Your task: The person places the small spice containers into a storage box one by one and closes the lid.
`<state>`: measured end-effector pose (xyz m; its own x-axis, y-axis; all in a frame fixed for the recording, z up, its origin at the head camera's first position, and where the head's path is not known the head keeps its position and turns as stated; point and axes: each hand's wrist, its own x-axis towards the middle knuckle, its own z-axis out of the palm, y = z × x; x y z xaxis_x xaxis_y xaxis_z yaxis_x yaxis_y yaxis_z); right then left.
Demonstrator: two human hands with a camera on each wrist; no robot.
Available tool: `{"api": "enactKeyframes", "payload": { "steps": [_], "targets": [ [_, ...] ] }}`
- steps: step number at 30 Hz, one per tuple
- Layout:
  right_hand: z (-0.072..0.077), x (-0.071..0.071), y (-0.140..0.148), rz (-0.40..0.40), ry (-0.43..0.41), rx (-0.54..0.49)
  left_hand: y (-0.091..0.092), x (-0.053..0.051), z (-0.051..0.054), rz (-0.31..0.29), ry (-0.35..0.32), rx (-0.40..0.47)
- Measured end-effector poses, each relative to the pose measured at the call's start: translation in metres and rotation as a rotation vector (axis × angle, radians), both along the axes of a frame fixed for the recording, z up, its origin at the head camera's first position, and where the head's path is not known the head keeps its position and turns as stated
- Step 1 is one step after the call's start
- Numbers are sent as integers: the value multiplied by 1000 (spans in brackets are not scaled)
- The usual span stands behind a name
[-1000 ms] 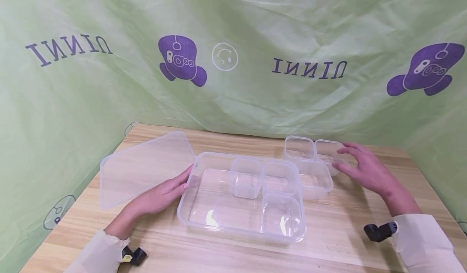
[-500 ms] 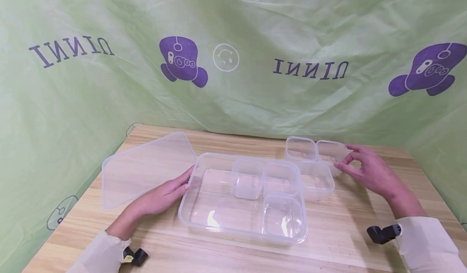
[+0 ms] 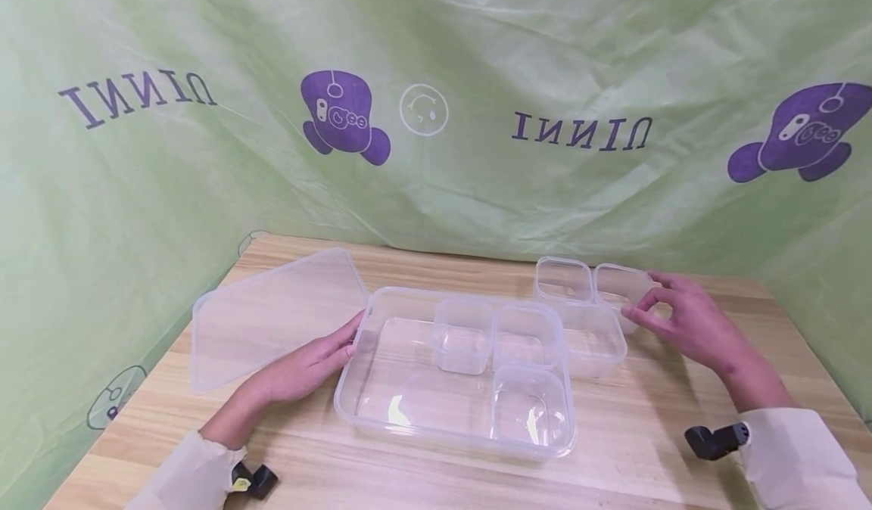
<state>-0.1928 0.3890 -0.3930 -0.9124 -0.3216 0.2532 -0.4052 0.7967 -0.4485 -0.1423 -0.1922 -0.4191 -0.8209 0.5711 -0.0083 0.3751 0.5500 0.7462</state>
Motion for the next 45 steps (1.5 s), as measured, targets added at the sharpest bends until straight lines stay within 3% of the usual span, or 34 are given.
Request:
{"api": "enactKeyframes", "payload": {
  "steps": [9,17,36,45],
  "targets": [
    [2,-3,8,65,-35,-6,0,-1,-3,6,-6,-10],
    [10,-4,10,43,-55,53,0,-1,-2,11,-15,-10],
    [7,-1,5,-1,-48,7,-1,-1,-2,12,-16,-7],
    [8,1,3,-45,-47,42,0,0,-2,15,-1,-9]
  ]
}}
